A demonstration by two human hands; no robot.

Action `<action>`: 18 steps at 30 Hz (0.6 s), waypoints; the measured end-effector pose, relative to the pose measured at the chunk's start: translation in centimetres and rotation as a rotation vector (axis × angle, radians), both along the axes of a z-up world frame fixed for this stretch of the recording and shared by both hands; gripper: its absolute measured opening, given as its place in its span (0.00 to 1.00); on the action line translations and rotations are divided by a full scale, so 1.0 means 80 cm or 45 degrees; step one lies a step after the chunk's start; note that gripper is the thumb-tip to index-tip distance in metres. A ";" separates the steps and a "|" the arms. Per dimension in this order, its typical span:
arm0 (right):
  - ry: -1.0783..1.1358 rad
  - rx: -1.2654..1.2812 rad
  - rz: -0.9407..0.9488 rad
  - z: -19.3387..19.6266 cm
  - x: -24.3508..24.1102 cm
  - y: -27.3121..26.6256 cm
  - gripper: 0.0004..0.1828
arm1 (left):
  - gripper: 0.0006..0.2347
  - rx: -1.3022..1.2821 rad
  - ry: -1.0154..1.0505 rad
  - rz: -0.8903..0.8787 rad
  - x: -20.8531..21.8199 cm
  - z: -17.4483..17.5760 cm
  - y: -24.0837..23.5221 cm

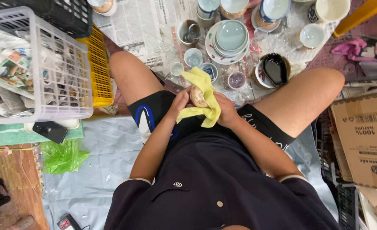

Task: The person sits on the floor and wipes several small ceramic cups with a yellow cloth. They handle each cup individually, wiping the exterior and interior surfaces, then place them back on the table.

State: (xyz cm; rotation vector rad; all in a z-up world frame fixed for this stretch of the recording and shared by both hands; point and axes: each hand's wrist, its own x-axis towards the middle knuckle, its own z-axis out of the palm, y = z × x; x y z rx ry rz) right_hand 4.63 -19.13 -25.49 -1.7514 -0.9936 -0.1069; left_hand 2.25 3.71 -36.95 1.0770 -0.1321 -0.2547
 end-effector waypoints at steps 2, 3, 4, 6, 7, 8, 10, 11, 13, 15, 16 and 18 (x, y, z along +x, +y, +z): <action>-0.040 -0.007 0.006 -0.004 0.002 -0.002 0.22 | 0.35 -0.109 0.097 -0.036 -0.003 -0.009 0.002; -0.037 -0.013 0.011 -0.006 0.002 -0.002 0.22 | 0.34 -0.094 0.101 -0.044 -0.005 -0.011 0.003; -0.033 -0.018 0.016 -0.007 0.002 -0.004 0.22 | 0.33 -0.080 0.106 -0.052 -0.006 -0.011 0.005; 0.010 -0.052 0.033 -0.008 0.005 -0.006 0.21 | 0.32 -0.064 0.113 -0.079 -0.005 -0.007 0.008; 0.034 -0.066 0.041 -0.009 0.004 -0.007 0.20 | 0.32 -0.063 0.121 -0.101 -0.005 -0.004 0.010; 0.022 -0.046 0.049 -0.008 0.001 -0.009 0.21 | 0.32 -0.062 0.130 -0.124 -0.008 -0.001 0.010; -0.016 0.004 0.067 -0.006 0.003 -0.010 0.22 | 0.32 -0.045 0.131 -0.075 -0.006 0.007 0.009; -0.025 0.005 0.056 -0.005 0.003 -0.009 0.22 | 0.32 -0.034 0.129 -0.051 -0.006 0.012 0.007; -0.041 0.005 0.038 -0.002 0.001 -0.010 0.23 | 0.33 -0.032 0.101 -0.036 -0.009 0.021 0.007; -0.013 -0.015 0.049 -0.001 0.002 -0.011 0.22 | 0.34 -0.022 0.068 -0.010 -0.011 0.033 0.004; -0.001 -0.024 0.055 0.000 0.003 -0.010 0.21 | 0.35 -0.012 0.049 0.008 -0.011 0.040 0.002; -0.037 -0.018 0.036 0.002 0.003 -0.009 0.22 | 0.37 -0.019 -0.012 0.028 -0.012 0.055 -0.003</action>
